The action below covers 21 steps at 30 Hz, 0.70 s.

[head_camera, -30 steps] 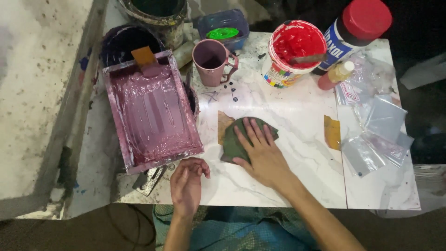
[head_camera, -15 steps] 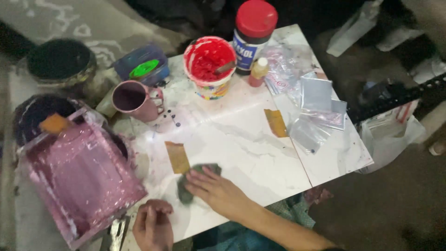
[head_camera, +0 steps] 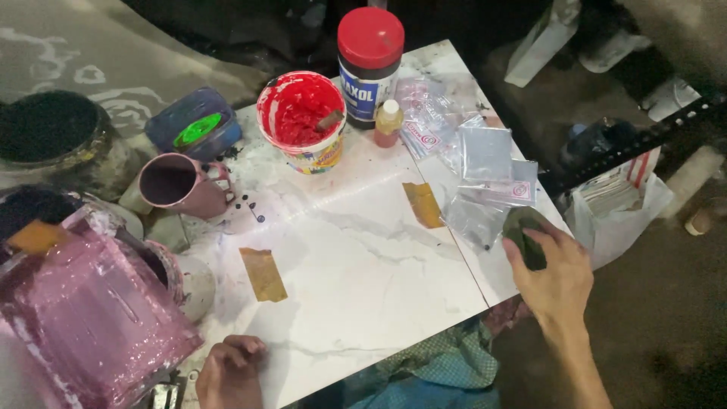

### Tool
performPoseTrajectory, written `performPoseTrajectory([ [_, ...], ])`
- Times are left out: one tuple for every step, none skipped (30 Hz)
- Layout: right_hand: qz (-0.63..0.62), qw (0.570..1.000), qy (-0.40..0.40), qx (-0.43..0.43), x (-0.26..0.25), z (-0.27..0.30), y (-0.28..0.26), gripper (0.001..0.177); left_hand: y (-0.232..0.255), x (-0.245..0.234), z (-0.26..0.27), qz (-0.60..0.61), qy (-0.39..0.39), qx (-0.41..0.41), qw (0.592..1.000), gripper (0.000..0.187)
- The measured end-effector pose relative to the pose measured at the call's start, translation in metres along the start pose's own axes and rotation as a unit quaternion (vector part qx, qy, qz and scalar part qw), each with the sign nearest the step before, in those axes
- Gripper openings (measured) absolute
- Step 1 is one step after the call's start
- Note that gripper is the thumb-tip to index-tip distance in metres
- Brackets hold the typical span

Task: The person uses a small wooden stick to spread purple paint evenly inside a rectangular tray lined with plastic wrap. They repeatedly dip the stick into the paint and smooth the surface, occasionally lifting the tray to check the coverage.

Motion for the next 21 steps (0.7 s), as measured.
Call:
performPoseTrajectory([
  [0.036,0.992,0.095,-0.073,-0.011,-0.006,-0.011,0.045,0.004,0.007,0.001,-0.004,-0.002,0.001,1.000,0.044],
  [0.068,0.969,0.188,-0.145,-0.020,-0.008,-0.023,0.041,0.010,0.014,0.003,-0.010,-0.003,0.001,1.000,0.042],
  [0.064,0.969,0.185,-0.151,-0.023,-0.025,-0.028,0.041,0.010,0.014,0.005,-0.010,0.004,0.003,1.000,0.042],
  [0.060,0.984,0.084,-0.142,-0.014,-0.043,-0.032,0.053,0.010,0.017,0.004,0.001,-0.014,-0.005,1.000,0.042],
  [0.055,0.990,-0.017,-0.131,-0.004,-0.059,-0.035,0.072,0.010,0.018,0.002,0.012,-0.031,-0.014,0.999,0.044],
  [0.053,0.989,-0.020,-0.135,0.005,-0.061,-0.027,0.072,0.013,0.022,0.003,0.012,-0.026,-0.014,0.999,0.044],
  [0.089,0.980,-0.010,-0.176,0.012,-0.063,-0.025,0.042,0.015,0.025,0.003,0.044,-0.035,-0.034,0.998,0.046],
  [0.125,0.967,0.006,-0.220,0.019,-0.070,-0.024,0.017,0.016,0.030,0.000,0.079,-0.043,-0.048,0.995,0.055],
  [0.124,0.966,0.007,-0.227,0.018,-0.073,-0.024,0.017,0.017,0.030,-0.005,0.082,-0.038,-0.042,0.995,0.055],
  [0.091,0.973,0.013,-0.212,0.016,-0.072,-0.021,0.016,0.015,0.027,-0.005,0.085,-0.029,-0.053,0.995,0.064],
  [0.058,0.979,0.019,-0.195,0.015,-0.071,-0.018,0.017,0.013,0.024,-0.006,0.090,-0.020,-0.063,0.994,0.077],
  [0.056,0.977,0.016,-0.203,0.009,-0.073,-0.017,0.017,0.016,0.025,-0.003,0.092,-0.012,-0.059,0.994,0.077],
  [0.015,0.973,0.069,-0.219,-0.005,-0.076,-0.017,0.010,0.018,0.029,0.000,0.067,-0.019,-0.064,0.996,0.076],
  [-0.025,0.965,0.125,-0.231,-0.021,-0.076,-0.015,0.010,0.020,0.034,0.001,0.042,-0.029,-0.068,0.996,0.075],
  [-0.027,0.963,0.124,-0.236,-0.037,-0.087,-0.026,0.010,0.020,0.035,0.003,0.044,-0.026,-0.065,0.997,0.075],
  [-0.094,0.966,0.144,-0.196,-0.056,-0.094,-0.030,0.014,0.022,0.038,0.001,0.035,-0.041,-0.059,0.997,0.071],
  [-0.160,0.961,0.163,-0.154,-0.075,-0.101,-0.033,0.018,0.023,0.042,0.000,0.027,-0.057,-0.054,0.997,0.067],
  [-0.157,0.961,0.167,-0.154,-0.083,-0.105,-0.039,0.018,0.022,0.041,-0.003,0.029,-0.061,-0.052,0.996,0.067],
  [-0.154,0.959,0.164,-0.172,-0.091,-0.108,-0.047,0.021,0.021,0.041,-0.005,0.024,-0.069,-0.048,0.996,0.064],
  [-0.151,0.957,0.157,-0.191,-0.098,-0.111,-0.055,0.024,0.020,0.039,-0.005,0.020,-0.073,-0.045,0.996,0.061],
  [-0.148,0.957,0.157,-0.192,-0.099,-0.112,-0.063,0.024,0.020,0.039,-0.002,0.022,-0.074,-0.045,0.996,0.061],
])
Point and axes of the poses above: each hand's wrist, its own z-axis away from the middle knuckle, its own x-axis out of the palm, y = z × x, the point moved 6 cm from there along -z, towards the middle knuckle, and after that the axes turned 12 degrees about -x, right-handed, at the moved point
